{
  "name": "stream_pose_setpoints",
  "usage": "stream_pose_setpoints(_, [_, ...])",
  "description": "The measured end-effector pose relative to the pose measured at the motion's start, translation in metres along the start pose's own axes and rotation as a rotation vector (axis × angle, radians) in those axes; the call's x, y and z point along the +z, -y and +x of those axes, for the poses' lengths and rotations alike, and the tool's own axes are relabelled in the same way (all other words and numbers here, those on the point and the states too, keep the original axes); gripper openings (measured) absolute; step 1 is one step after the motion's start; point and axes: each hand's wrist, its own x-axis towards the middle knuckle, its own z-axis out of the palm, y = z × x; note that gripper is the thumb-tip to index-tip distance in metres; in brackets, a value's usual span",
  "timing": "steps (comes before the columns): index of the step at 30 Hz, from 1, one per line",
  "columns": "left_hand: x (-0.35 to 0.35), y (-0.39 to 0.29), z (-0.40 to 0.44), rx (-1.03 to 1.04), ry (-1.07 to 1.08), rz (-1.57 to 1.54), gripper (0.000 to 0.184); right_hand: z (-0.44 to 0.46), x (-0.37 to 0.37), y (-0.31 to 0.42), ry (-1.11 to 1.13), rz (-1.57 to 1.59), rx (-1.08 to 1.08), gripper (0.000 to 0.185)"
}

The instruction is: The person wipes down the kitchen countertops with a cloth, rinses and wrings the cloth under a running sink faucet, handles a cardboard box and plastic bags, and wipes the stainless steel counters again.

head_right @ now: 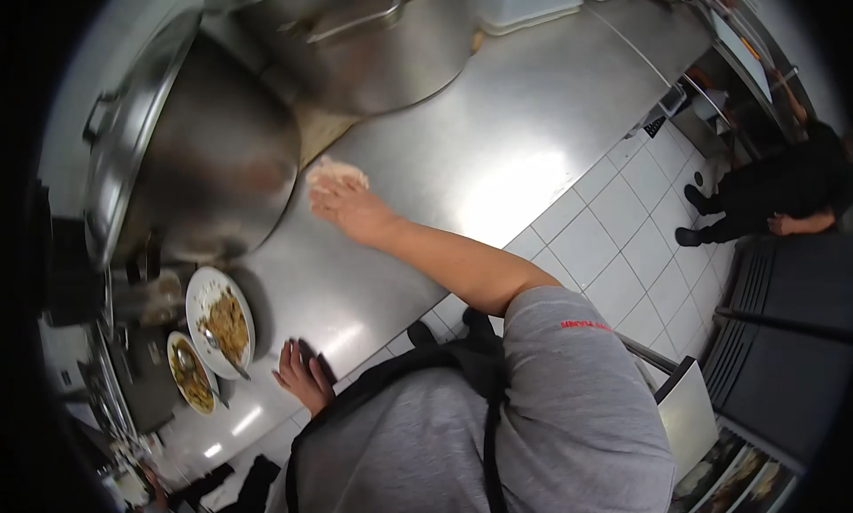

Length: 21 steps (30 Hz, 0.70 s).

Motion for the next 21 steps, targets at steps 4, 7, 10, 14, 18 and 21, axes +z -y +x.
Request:
stream_pose_setpoints(4, [0.000, -0.004, 0.000, -0.009, 0.012, 0.090, 0.043, -0.039, -0.048, -0.116, 0.010, 0.466, 0.248, 0.030])
stream_pose_setpoints(7, [0.000, -0.011, 0.002, -0.012, 0.013, 0.126, 0.044, -0.103, -0.103, -0.253, -0.159, 0.583, 0.743, 0.031])
stream_pose_setpoints(10, [0.001, -0.011, 0.002, 0.005, 0.010, 0.142, 0.044, -0.170, -0.172, -0.362, -0.398, 0.229, 1.335, 0.042])
stream_pose_setpoints(14, [-0.001, -0.015, 0.003, 0.009, 0.020, 0.130, 0.046, -0.219, -0.188, -0.402, -0.373, -0.163, 1.313, 0.052])
stream_pose_setpoints(18, [0.002, -0.011, 0.003, 0.038, 0.001, 0.132, 0.044, -0.146, -0.144, -0.228, -0.394, 0.926, 1.127, 0.038])
stream_pose_setpoints(21, [0.016, -0.010, 0.004, 0.033, -0.032, 0.115, 0.044, -0.178, -0.099, -0.064, 0.027, 0.722, 0.485, 0.038])
